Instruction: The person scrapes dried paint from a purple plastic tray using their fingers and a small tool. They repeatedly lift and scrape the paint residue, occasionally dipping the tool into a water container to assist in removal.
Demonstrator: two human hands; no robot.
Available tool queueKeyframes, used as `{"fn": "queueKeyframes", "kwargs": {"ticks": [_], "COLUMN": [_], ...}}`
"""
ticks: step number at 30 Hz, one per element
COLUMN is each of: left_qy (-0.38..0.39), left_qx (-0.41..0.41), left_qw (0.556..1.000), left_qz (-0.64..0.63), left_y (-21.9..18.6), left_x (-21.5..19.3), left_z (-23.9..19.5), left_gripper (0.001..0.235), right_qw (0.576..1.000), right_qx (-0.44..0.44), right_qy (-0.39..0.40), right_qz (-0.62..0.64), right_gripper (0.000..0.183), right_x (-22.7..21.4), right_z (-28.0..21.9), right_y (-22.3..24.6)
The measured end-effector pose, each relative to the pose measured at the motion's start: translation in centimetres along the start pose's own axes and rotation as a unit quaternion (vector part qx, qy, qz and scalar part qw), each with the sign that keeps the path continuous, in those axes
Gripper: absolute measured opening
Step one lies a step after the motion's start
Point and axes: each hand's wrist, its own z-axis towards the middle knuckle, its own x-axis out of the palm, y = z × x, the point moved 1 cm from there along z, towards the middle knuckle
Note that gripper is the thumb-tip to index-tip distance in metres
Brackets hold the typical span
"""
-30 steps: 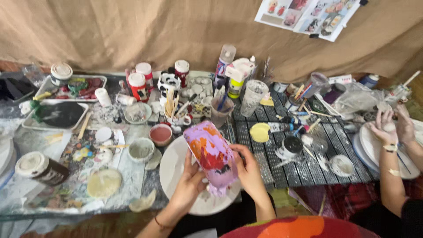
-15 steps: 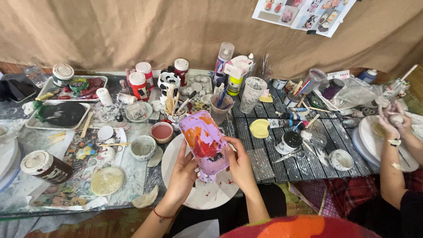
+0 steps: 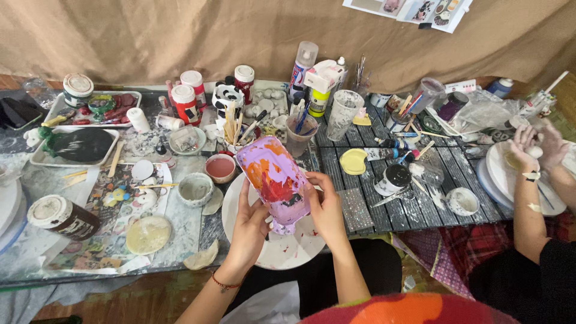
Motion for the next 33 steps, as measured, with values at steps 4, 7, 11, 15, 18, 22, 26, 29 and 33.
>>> {"fn": "queueKeyframes", "kwargs": {"ticks": [4, 7, 11, 15, 18, 22, 26, 29, 33], "left_qy": [0.004, 0.006, 0.011, -0.005, -0.009, 0.005, 0.003, 0.004, -0.034], "left_qx": [0.013, 0.023, 0.031, 0.007, -0.012, -0.011, -0.007, -0.004, -0.037], "left_qw": [1.000, 1.000, 0.999, 0.998, 0.998, 0.997, 0.998, 0.998, 0.997], "left_qz": [0.007, -0.005, -0.043, -0.056, -0.067, -0.075, -0.067, -0.056, -0.064], "left_y": [0.1, 0.1, 0.7, 1.2, 1.2, 1.4, 1.5, 1.4, 1.4], "left_x": [-0.2, -0.7, -1.6, -2.8, -3.4, -3.2, -2.7, -3.0, -2.8], "left_z": [-0.7, -0.9, -0.3, 0.2, 0.5, 0.8, 0.9, 0.7, 0.4], "left_gripper": [0.082, 0.081, 0.077, 0.074, 0.069, 0.064, 0.063, 0.062, 0.066], "right_qw": [1.000, 1.000, 0.998, 0.996, 0.992, 0.990, 0.985, 0.985, 0.987], "right_qx": [-0.002, -0.002, 0.002, -0.003, 0.011, 0.013, -0.022, -0.012, -0.013], "right_qy": [-0.005, -0.011, -0.027, -0.030, -0.018, -0.012, -0.017, -0.020, -0.011], "right_qz": [-0.008, -0.022, -0.053, -0.086, -0.123, -0.139, -0.169, -0.170, -0.158], "right_gripper": [0.024, 0.023, 0.016, 0.013, 0.014, 0.016, 0.015, 0.015, 0.015], "right_x": [0.1, 0.4, 1.0, 1.2, 1.0, 0.7, 0.5, 0.6, 0.7], "right_z": [-0.5, -0.5, -0.4, -0.3, -0.3, -0.1, 0.2, -0.2, 0.0], "right_y": [0.0, 0.2, 0.4, 0.8, 1.2, 1.8, 1.9, 1.4, 1.1]}}
